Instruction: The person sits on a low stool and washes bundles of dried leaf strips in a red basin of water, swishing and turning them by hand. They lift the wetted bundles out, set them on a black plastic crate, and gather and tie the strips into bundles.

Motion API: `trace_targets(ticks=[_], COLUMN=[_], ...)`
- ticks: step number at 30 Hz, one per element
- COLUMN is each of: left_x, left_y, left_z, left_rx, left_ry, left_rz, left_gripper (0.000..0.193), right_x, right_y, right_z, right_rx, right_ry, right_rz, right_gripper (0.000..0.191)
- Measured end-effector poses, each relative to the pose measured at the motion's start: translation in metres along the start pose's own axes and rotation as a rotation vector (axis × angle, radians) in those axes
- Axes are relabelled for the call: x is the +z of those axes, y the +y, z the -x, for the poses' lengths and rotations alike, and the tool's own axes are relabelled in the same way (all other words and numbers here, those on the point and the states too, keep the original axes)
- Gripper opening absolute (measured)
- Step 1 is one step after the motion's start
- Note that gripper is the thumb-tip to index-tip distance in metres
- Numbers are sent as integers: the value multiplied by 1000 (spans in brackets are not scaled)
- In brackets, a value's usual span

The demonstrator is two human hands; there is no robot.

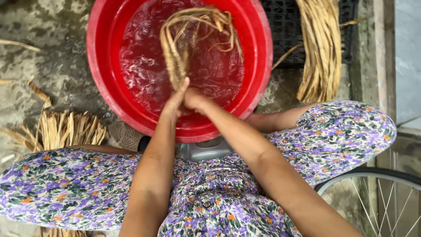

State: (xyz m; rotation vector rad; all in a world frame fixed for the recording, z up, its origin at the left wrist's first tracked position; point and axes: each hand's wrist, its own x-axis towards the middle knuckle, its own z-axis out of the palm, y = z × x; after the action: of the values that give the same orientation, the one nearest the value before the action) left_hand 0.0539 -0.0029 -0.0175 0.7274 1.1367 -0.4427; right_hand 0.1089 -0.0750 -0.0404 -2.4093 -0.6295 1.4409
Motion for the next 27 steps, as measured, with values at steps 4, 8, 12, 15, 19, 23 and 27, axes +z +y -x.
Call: trace_targets(ticks=[4, 8, 12, 15, 19, 23, 27], left_x=[-6, -25, -40, -51, -42, -21, -5], left_y=[13, 38, 79, 101, 107, 73, 36], left_z=[-21, -47, -50, -33, 6, 24, 16], left_rx=[146, 480, 285, 413, 359, 279, 353], left_ry=[-295, -300, -334, -239, 65, 279, 204], left_rz=[374, 519, 771, 822, 432, 252, 314], left_gripper=[64, 50, 24, 35, 62, 83, 88], right_x=[0, -23, -60, -90, -117, -113, -74], right_y=[-12, -21, -34, -18, 50, 103, 74], right_z=[25, 73, 136, 157, 109, 33, 0], right_rx=[-203, -125, -114, -140, -191, 32, 259], right_ry=[260, 63, 44, 78, 224, 308, 412], right_rz=[168, 235, 241, 183, 108, -87, -286], right_gripper=[36, 36, 71, 71, 53, 51, 47])
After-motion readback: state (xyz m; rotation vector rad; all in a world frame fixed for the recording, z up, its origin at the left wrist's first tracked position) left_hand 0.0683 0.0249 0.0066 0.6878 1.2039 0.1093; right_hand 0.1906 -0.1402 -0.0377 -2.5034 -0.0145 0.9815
